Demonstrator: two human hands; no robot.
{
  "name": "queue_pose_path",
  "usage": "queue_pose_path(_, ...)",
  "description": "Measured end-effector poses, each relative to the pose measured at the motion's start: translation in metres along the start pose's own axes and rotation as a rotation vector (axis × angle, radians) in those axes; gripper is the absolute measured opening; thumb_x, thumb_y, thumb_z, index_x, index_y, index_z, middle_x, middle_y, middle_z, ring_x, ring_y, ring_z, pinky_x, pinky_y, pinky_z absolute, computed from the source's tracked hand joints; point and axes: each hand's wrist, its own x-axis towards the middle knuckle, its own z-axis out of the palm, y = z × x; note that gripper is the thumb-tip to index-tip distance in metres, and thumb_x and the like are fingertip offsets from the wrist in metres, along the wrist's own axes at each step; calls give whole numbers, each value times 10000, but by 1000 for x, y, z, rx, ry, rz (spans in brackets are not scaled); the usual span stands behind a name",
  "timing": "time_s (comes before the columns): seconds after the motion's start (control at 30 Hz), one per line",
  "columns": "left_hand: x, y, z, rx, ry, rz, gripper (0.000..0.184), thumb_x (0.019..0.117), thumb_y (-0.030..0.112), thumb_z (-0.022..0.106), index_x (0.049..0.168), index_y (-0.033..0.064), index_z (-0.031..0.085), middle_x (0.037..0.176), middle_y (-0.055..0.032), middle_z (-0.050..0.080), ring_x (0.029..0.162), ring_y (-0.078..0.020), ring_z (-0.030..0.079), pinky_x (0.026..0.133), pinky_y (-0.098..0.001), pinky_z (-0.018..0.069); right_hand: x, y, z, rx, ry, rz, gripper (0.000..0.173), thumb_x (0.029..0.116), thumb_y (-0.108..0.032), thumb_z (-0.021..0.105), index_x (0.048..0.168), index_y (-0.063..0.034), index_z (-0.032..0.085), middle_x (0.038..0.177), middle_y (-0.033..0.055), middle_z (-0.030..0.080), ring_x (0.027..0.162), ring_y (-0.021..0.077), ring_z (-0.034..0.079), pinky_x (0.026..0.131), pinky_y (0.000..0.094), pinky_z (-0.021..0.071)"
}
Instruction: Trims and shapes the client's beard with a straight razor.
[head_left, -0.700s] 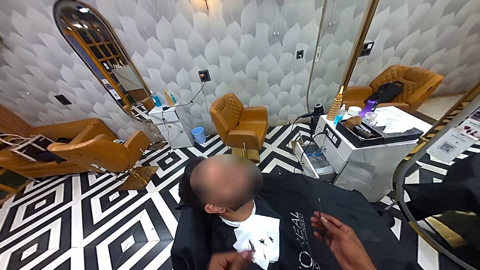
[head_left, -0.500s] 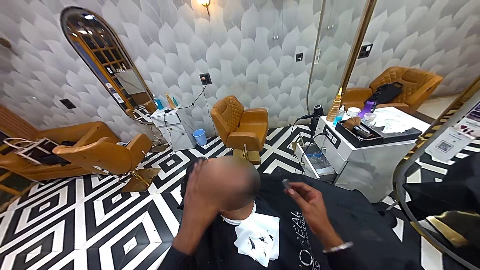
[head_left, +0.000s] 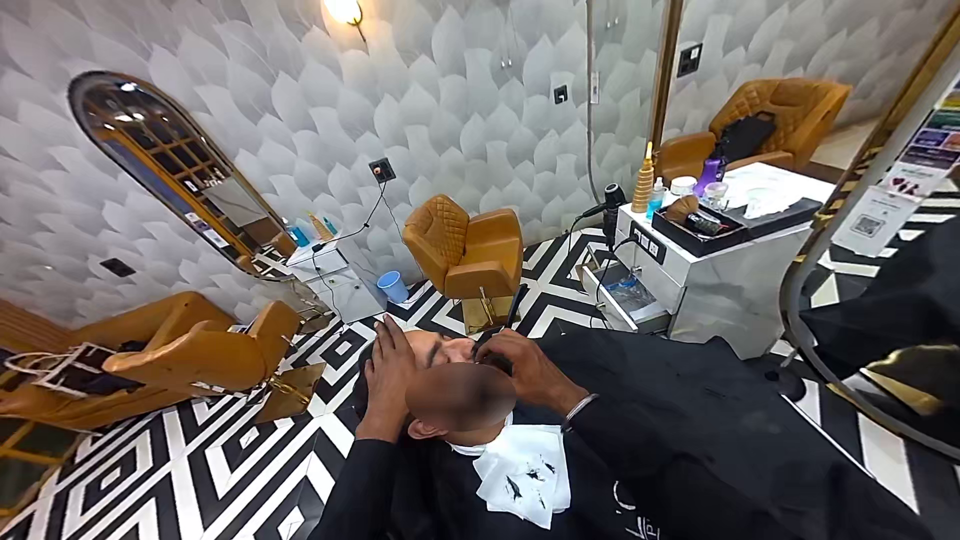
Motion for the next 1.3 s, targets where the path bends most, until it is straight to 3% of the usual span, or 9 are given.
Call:
queue_pose_path(0.03,-8,17,-16,-7,-40,-39,961,650,468,939,1352,-76,571,1352,-293,589,1256,-427,567,1029,-601,436,1,1,1,-2,-10,-6,113,928,-174,706,1019,-113,735,974,-1,707,1003,134,652,920,326,544)
queue_pose_path(0.1,-12,38,-34,34,-177,-115,616,721,314,925,1180,-27,695,1185,-241,680,1144,-368,629,1003,-542,469,3,3,2,-8,-21,-23,113,926,-169,707,1016,-105,730,964,10,699,991,144,653,912,328,545)
queue_pose_path(0.13,-12,33,-28,30,-127,-93,693,698,340,938,1211,-45,675,1216,-262,665,1157,-385,624,998,-558,469,4,3,3,-13,-23,-34,114,919,-160,705,1012,-100,732,954,15,696,979,150,653,904,330,546)
queue_pose_path(0.17,-8,19,-13,17,-28,-38,941,649,443,951,1333,-84,578,1338,-302,592,1231,-427,585,1010,-598,456,5,4,3,-18,-29,-41,112,921,-160,702,1010,-98,732,948,17,691,970,153,651,895,330,546)
queue_pose_path(0.2,0,1,3,36,16,0,1300,618,632,902,1538,-82,323,1554,-306,389,1393,-449,457,1087,-634,403,6,4,3,-19,-39,-47,112,925,-161,697,1012,-96,728,948,20,688,970,157,649,893,331,545)
queue_pose_path(0.23,7,-9,14,31,51,9,1492,565,744,864,1607,-49,149,1645,-283,239,1465,-451,366,1120,-656,362,6,5,2,-11,-50,-54,116,927,-156,691,1015,-88,725,951,29,691,974,165,650,898,337,541)
queue_pose_path(0.3,11,-15,18,8,64,9,1574,534,784,851,1627,-18,51,1682,-260,152,1495,-444,317,1139,-665,331,7,6,0,-7,-63,-64,121,926,-151,686,1017,-83,728,949,32,694,970,168,652,900,336,541)
queue_pose_path(1.07,15,-18,21,17,40,16,1536,568,809,817,1636,7,58,1692,-219,165,1518,-408,288,1152,-641,320,8,16,0,38,-101,-66,115,937,-147,684,1018,-82,733,950,26,693,969,150,645,904,317,530)
queue_pose_path(1.3,11,-18,17,-21,50,39,1511,578,769,842,1634,-2,83,1676,-253,188,1482,-440,345,1138,-660,338,11,15,1,50,-85,-81,131,948,-167,673,1025,-76,728,952,32,693,956,155,647,896,336,533)
